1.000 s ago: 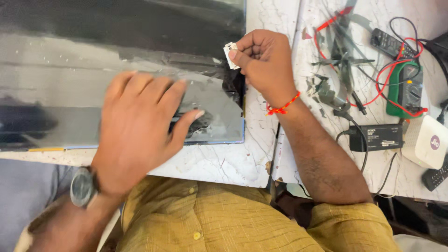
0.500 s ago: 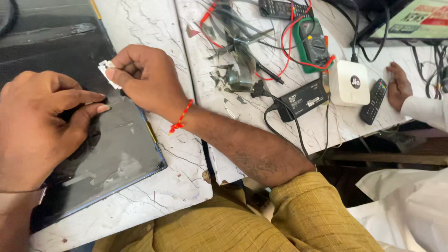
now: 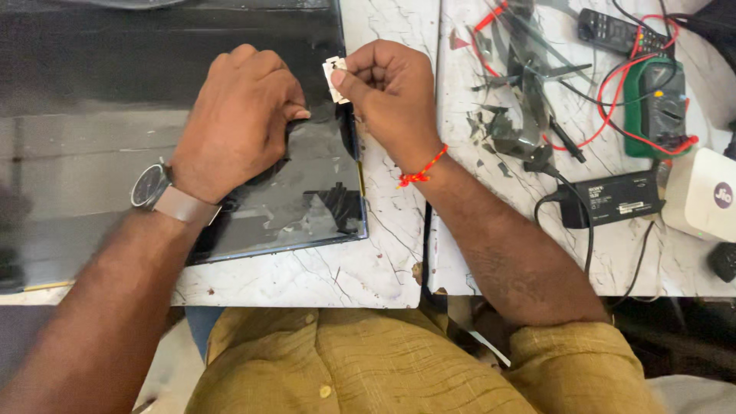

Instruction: The person uses a small white plastic scraper to lift and peel adhesive residue from the surface of a flat screen. They then switch to a metal craft knife to scrape remaining residue from the screen surface. The person works methodically across the screen, removing residue in small sections.

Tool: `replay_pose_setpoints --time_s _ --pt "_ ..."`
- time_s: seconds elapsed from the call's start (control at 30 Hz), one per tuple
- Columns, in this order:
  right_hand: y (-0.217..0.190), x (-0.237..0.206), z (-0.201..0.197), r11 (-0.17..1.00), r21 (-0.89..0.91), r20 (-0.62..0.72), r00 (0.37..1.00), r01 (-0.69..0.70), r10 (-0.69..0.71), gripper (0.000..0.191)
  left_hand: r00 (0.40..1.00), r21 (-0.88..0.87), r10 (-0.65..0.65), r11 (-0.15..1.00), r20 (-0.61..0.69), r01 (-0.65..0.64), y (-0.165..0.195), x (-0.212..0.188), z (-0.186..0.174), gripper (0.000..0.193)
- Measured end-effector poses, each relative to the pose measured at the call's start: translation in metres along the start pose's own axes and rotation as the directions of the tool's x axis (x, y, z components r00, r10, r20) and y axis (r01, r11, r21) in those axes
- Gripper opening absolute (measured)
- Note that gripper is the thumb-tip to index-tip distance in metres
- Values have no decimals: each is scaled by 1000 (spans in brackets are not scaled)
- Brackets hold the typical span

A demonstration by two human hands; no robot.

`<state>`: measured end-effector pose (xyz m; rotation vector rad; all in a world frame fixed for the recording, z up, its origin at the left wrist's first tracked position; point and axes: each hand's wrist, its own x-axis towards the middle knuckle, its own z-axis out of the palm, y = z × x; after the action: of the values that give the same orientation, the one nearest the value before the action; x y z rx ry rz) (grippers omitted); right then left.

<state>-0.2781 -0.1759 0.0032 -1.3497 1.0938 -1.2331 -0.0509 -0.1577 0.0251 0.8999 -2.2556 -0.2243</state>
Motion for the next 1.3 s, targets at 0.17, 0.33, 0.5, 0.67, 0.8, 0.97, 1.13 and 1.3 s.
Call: replay_pose_setpoints --time_s 0.17,0.33,0.5,0.67,0.8,0.97,1.13,1.3 --pt "-7 0 2 1000 -26 -4 1000 7 -7 9 1000 -42 -6 999 -22 5 -4 1 2 13" --pt "-4 -1 2 999 -47 3 1000 -6 6 9 999 -87 -43 995 -28 40 -8 -2 5 13" --pt "-5 -1 4 999 -17 29 998 49 -48 8 994 -189 -99 978 -54 87 -15 -3 2 14" --pt "-13 -4 6 998 -56 34 999 -9 11 8 957 -331 -290 906 -31 264 -15 -6 -5 9" --pt "-19 -8 10 998 -19 112 991 -68 69 8 959 -351 -278 905 -64 239 -2 -10 -8 7" --pt "-24 -11 13 989 108 182 980 -98 77 9 878 -503 -476 750 39 429 16 -9 -5 13" --pt "-28 -15 13 976 181 256 964 -122 73 10 880 -550 -468 717 78 429 25 -4 -2 27" --pt "-31 -15 12 980 175 317 948 -89 29 10 833 -599 -542 632 113 492 24 -4 2 19"
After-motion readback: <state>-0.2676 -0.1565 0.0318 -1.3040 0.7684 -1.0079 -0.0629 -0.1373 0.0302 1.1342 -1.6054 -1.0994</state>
